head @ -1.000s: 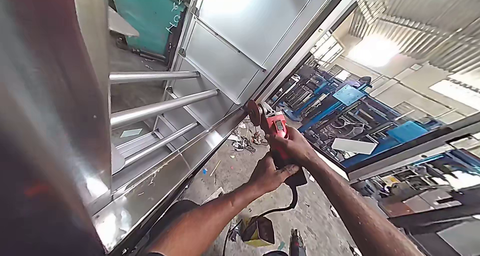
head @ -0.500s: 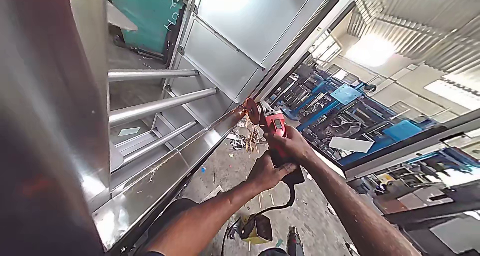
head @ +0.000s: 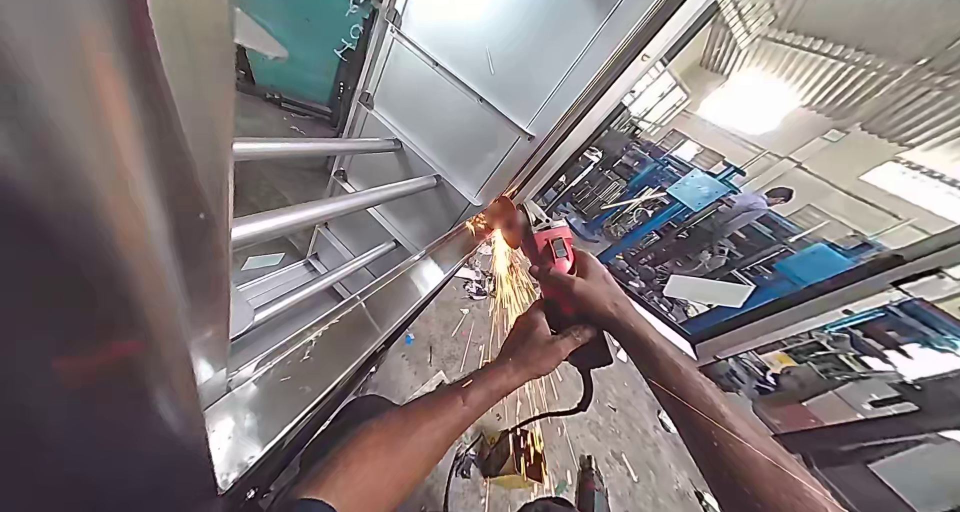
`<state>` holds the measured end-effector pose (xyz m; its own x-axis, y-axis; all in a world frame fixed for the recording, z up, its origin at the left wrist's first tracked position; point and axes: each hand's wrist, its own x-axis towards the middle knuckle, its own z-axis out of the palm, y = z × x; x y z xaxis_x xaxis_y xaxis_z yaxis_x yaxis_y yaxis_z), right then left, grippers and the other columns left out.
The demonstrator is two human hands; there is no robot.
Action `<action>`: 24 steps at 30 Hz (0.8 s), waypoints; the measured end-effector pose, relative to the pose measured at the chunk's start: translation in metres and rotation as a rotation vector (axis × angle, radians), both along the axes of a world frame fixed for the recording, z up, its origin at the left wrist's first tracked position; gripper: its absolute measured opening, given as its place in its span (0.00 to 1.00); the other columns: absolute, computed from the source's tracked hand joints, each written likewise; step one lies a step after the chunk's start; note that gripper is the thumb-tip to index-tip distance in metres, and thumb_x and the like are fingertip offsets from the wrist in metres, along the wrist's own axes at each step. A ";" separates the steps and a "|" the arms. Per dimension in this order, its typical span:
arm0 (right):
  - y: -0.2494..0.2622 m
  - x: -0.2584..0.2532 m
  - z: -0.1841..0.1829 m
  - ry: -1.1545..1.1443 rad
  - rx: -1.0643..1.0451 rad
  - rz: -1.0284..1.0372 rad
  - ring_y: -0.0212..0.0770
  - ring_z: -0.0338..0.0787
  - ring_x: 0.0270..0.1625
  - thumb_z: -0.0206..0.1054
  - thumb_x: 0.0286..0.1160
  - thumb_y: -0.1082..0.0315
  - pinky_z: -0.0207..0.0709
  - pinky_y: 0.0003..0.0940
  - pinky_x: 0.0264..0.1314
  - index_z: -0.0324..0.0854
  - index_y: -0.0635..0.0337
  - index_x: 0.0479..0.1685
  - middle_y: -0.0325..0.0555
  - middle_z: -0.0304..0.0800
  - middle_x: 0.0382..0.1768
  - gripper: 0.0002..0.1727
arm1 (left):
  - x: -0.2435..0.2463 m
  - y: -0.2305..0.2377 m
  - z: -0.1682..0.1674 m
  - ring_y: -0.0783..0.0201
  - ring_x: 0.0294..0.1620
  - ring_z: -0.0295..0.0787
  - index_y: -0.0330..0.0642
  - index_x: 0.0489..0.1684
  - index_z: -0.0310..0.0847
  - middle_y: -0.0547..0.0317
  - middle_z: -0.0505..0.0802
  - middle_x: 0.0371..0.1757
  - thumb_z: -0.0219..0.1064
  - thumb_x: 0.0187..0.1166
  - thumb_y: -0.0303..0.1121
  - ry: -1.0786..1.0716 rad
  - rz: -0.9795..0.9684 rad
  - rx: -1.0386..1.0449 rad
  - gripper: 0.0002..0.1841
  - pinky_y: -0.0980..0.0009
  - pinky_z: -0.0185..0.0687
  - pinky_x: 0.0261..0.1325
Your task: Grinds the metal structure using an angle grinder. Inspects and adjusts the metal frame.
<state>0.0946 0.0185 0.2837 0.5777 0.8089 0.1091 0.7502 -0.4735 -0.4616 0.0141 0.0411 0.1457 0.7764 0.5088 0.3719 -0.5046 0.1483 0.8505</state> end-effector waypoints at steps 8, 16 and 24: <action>0.002 0.001 0.003 -0.056 -0.024 -0.018 0.36 0.94 0.43 0.76 0.61 0.38 0.89 0.45 0.51 0.84 0.52 0.55 0.40 0.94 0.40 0.31 | -0.002 0.002 0.003 0.65 0.57 0.93 0.41 0.69 0.79 0.55 0.94 0.55 0.78 0.71 0.56 0.048 -0.013 0.009 0.34 0.57 0.88 0.68; 0.002 0.002 0.002 -0.040 -0.017 -0.012 0.37 0.95 0.41 0.77 0.59 0.37 0.90 0.46 0.49 0.84 0.51 0.54 0.39 0.94 0.38 0.31 | 0.000 0.001 0.003 0.65 0.58 0.93 0.40 0.69 0.78 0.55 0.95 0.55 0.78 0.70 0.55 0.039 -0.017 -0.019 0.35 0.58 0.89 0.67; -0.004 0.001 0.001 0.002 0.021 0.031 0.38 0.96 0.42 0.77 0.59 0.40 0.92 0.45 0.50 0.83 0.53 0.59 0.41 0.95 0.41 0.33 | -0.004 -0.002 0.005 0.65 0.56 0.94 0.39 0.68 0.78 0.54 0.95 0.55 0.79 0.69 0.55 0.038 0.020 0.018 0.35 0.58 0.90 0.66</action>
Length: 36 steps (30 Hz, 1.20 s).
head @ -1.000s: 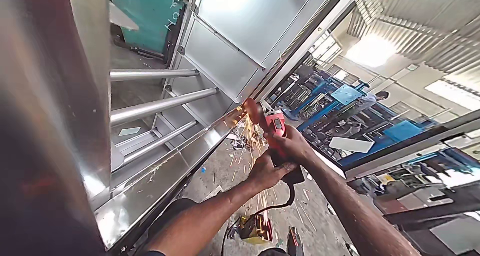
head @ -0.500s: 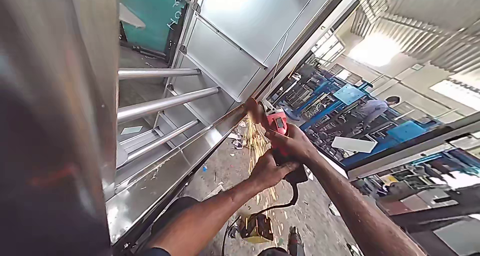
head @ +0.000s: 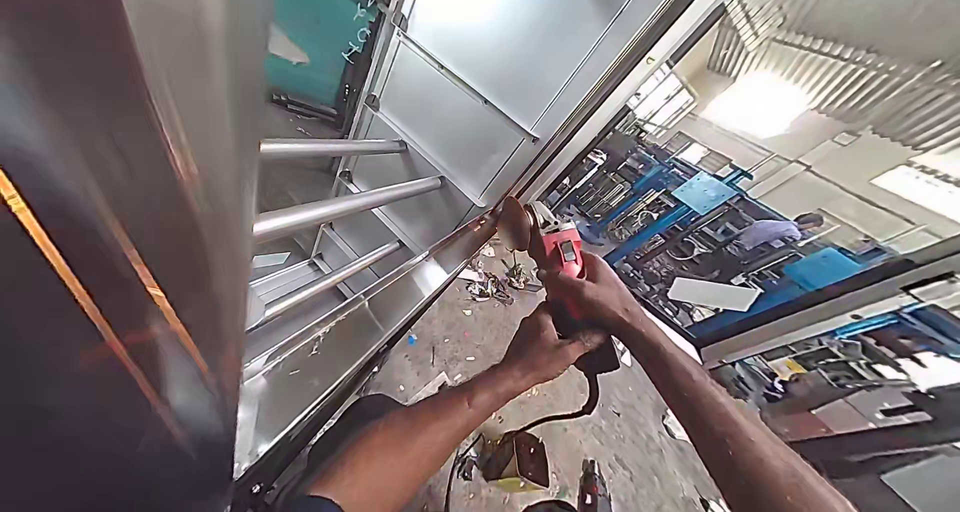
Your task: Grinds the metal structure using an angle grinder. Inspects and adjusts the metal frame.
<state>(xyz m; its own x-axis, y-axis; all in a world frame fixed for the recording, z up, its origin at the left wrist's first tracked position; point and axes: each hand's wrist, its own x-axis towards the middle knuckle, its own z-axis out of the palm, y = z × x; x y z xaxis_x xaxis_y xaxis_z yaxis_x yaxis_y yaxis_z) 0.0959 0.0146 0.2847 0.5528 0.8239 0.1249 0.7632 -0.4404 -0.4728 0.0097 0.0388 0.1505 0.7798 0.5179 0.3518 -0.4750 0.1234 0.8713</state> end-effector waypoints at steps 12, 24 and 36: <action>-0.007 0.002 -0.001 0.004 0.018 0.011 0.36 0.95 0.43 0.78 0.60 0.40 0.92 0.43 0.50 0.83 0.53 0.58 0.40 0.95 0.41 0.33 | 0.002 -0.005 -0.001 0.65 0.56 0.93 0.39 0.68 0.78 0.54 0.94 0.54 0.79 0.69 0.56 0.006 -0.007 0.019 0.35 0.59 0.89 0.66; 0.000 0.006 -0.005 0.001 0.025 0.000 0.37 0.95 0.42 0.77 0.60 0.40 0.91 0.43 0.49 0.84 0.53 0.55 0.40 0.94 0.40 0.31 | 0.006 0.000 -0.004 0.65 0.56 0.93 0.39 0.68 0.79 0.55 0.95 0.54 0.79 0.68 0.56 0.017 -0.011 -0.015 0.35 0.58 0.89 0.66; 0.003 0.003 -0.004 -0.046 0.003 -0.012 0.35 0.95 0.42 0.76 0.61 0.38 0.90 0.42 0.50 0.84 0.51 0.53 0.38 0.94 0.39 0.30 | 0.006 0.003 -0.004 0.65 0.58 0.93 0.40 0.69 0.77 0.55 0.94 0.55 0.79 0.68 0.55 0.029 -0.031 -0.034 0.36 0.57 0.88 0.68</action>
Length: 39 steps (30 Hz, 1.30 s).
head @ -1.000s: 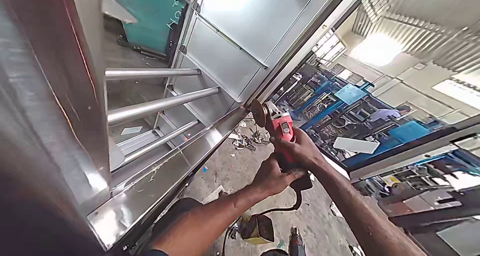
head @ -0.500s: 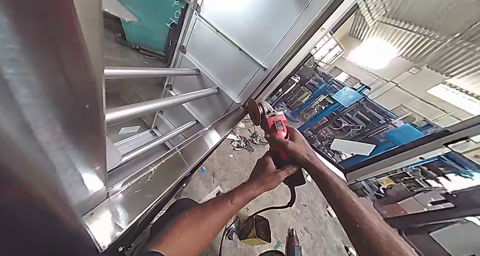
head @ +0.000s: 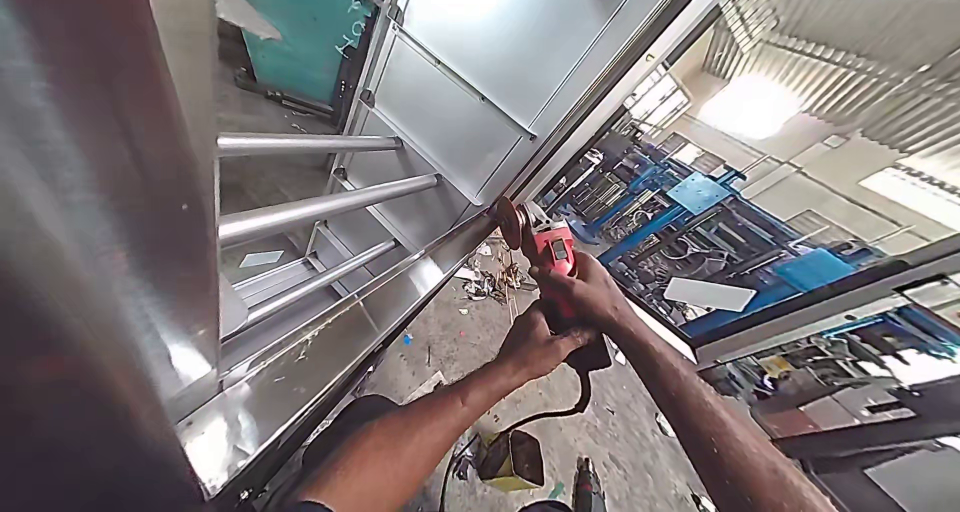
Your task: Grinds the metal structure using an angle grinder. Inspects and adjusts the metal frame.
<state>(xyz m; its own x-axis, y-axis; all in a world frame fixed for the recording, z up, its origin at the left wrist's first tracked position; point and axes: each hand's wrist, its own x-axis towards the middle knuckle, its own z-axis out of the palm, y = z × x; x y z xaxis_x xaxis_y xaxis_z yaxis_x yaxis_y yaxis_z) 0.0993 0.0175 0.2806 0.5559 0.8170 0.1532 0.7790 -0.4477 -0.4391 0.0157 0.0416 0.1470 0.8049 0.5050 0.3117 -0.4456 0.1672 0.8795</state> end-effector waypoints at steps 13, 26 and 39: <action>0.002 0.002 0.000 0.017 -0.005 0.004 0.36 0.95 0.43 0.76 0.60 0.37 0.91 0.44 0.52 0.83 0.52 0.57 0.40 0.94 0.41 0.34 | 0.000 0.002 0.000 0.65 0.57 0.93 0.40 0.69 0.78 0.55 0.95 0.54 0.79 0.68 0.57 -0.001 0.021 0.013 0.36 0.58 0.89 0.67; 0.001 0.005 0.001 0.079 -0.007 0.017 0.37 0.96 0.43 0.75 0.65 0.40 0.91 0.43 0.51 0.84 0.52 0.58 0.40 0.95 0.41 0.30 | 0.002 -0.003 0.000 0.65 0.57 0.93 0.40 0.68 0.79 0.56 0.95 0.54 0.80 0.67 0.57 -0.012 0.058 0.017 0.36 0.58 0.89 0.67; -0.038 -0.008 -0.011 0.208 0.324 0.104 0.40 0.96 0.40 0.79 0.60 0.48 0.93 0.41 0.46 0.81 0.60 0.60 0.44 0.94 0.41 0.32 | -0.010 -0.015 -0.002 0.65 0.53 0.93 0.35 0.69 0.75 0.53 0.94 0.52 0.81 0.64 0.56 -0.002 0.112 0.203 0.40 0.60 0.90 0.61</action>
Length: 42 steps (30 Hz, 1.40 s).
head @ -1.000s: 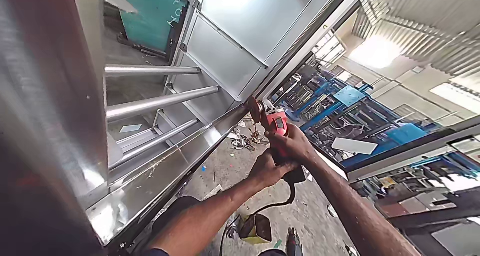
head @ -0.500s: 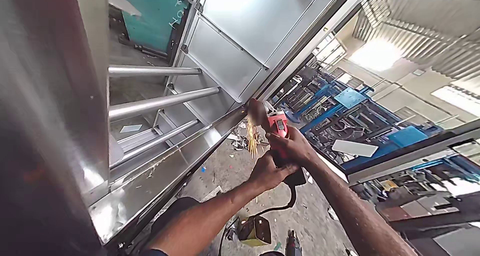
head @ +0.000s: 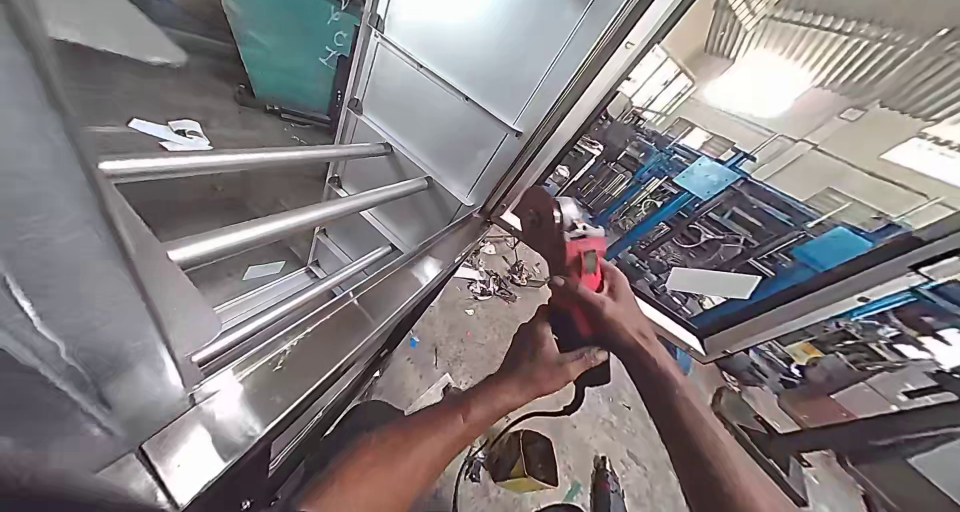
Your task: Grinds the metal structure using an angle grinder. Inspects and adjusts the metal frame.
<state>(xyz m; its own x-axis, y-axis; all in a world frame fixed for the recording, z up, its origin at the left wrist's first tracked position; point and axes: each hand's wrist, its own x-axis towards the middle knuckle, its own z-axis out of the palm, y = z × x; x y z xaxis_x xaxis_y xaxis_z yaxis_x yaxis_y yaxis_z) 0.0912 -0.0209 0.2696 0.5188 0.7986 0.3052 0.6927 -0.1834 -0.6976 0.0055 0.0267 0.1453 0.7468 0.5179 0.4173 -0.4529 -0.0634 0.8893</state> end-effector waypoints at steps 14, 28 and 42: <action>-0.144 -0.025 -0.155 0.538 0.705 0.023 0.47 0.96 0.52 0.61 0.73 0.27 0.91 0.46 0.55 0.81 0.49 0.66 0.47 0.95 0.53 0.38 | -0.035 -0.074 -0.062 0.56 0.43 0.95 0.33 0.57 0.82 0.48 0.95 0.41 0.84 0.54 0.42 0.198 -0.252 0.379 0.32 0.51 0.91 0.48; -0.205 -0.013 -0.235 0.821 0.902 -0.336 0.52 0.94 0.45 0.75 0.68 0.74 0.89 0.59 0.55 0.70 0.63 0.61 0.52 0.91 0.44 0.23 | -0.039 -0.057 -0.024 0.61 0.60 0.91 0.57 0.59 0.91 0.64 0.94 0.59 0.80 0.59 0.63 0.506 -0.043 1.122 0.31 0.52 0.90 0.58; -0.218 0.002 -0.237 1.148 0.981 -0.204 0.43 0.94 0.45 0.63 0.78 0.71 0.90 0.46 0.57 0.72 0.58 0.56 0.44 0.92 0.41 0.11 | -0.032 0.138 0.098 0.47 0.58 0.85 0.52 0.57 0.91 0.51 0.88 0.60 0.78 0.61 0.54 1.020 0.831 1.333 0.26 0.46 0.86 0.53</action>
